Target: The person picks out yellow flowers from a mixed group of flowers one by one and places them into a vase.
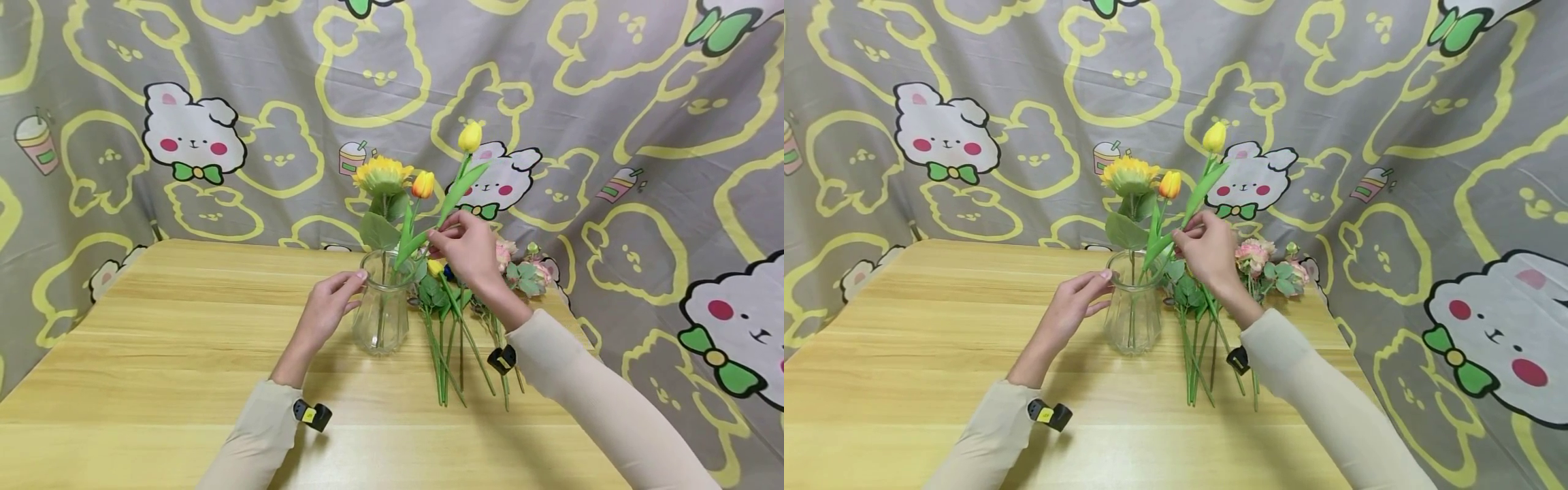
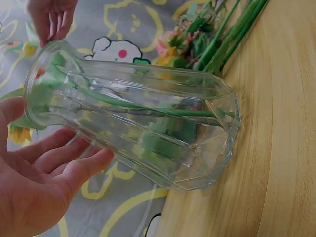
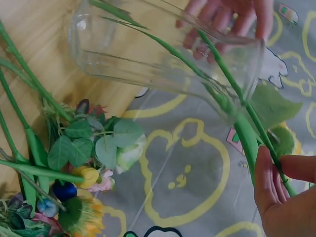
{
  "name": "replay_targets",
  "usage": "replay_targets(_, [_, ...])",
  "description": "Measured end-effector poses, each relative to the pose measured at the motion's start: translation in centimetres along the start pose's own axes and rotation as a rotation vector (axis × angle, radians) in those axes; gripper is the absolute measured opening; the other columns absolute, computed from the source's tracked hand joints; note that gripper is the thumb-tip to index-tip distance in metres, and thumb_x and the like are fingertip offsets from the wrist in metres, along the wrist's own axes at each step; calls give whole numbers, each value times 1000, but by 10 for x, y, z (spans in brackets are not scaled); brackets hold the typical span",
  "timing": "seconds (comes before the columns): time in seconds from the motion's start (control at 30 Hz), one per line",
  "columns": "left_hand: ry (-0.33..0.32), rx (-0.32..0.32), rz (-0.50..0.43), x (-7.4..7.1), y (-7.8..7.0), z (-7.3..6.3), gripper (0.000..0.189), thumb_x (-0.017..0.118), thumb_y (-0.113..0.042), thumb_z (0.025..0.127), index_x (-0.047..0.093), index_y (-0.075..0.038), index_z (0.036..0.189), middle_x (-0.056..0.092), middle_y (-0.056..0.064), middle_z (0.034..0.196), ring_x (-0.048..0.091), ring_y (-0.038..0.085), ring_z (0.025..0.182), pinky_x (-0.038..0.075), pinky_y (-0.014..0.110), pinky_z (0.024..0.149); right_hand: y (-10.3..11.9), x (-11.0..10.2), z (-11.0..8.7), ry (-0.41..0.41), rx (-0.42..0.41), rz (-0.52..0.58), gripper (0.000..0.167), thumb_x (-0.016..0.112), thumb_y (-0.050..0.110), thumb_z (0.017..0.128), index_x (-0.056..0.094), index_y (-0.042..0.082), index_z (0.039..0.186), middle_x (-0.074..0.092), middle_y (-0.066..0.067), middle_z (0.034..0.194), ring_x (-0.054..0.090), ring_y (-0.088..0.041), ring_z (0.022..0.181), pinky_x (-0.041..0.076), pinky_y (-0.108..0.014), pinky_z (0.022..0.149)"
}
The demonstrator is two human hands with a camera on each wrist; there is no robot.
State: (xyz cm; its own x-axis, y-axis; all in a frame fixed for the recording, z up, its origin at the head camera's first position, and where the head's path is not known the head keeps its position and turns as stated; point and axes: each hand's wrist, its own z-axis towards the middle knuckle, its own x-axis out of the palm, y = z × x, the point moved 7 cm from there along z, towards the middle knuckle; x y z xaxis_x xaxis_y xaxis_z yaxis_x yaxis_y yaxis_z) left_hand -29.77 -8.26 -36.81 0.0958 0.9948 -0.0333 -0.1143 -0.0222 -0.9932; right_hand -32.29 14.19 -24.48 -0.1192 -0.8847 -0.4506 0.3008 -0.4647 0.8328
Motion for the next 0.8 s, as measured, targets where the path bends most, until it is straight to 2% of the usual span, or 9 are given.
replay_targets(0.17, [-2, -2, -1, 0, 0, 0, 57, 59, -51, 100, 64, -3, 131, 62, 15, 133, 59, 29, 126, 57, 39, 103, 5, 14, -5, 25, -63, -101, 18, 71, 10, 94, 61, 0, 107, 77, -17, 90, 76, -28, 72, 60, -28, 55])
replay_targets(0.3, [-1, -1, -5, 0, -1, -1, 55, 60, -50, 101, 65, -3, 130, 63, 15, 132, 59, 28, 125, 57, 39, 103, 8, 23, -8, 44, -83, -145, 20, 73, 11, 93, 63, 2, 109, 77, -15, 87, 75, -28, 70, 57, -29, 50])
replay_targets(0.53, [-1, -9, -23, 1, 2, 2, 56, 60, -49, 100, 65, -2, 130, 63, 17, 129, 60, 28, 124, 57, 39, 103, 12, 39, -12, 73, -98, -231, 17, 76, 18, 92, 67, 7, 102, 78, -11, 86, 74, -25, 69, 56, -31, 54])
replay_targets(0.8, [2, -7, -24, 0, 0, 1, 56, 60, -50, 100, 66, -3, 129, 64, 16, 129, 60, 28, 124, 58, 38, 103, 10, 54, -13, 125, -84, -285, 13, 76, 13, 90, 67, 5, 96, 77, -11, 88, 73, -22, 72, 61, -34, 62])
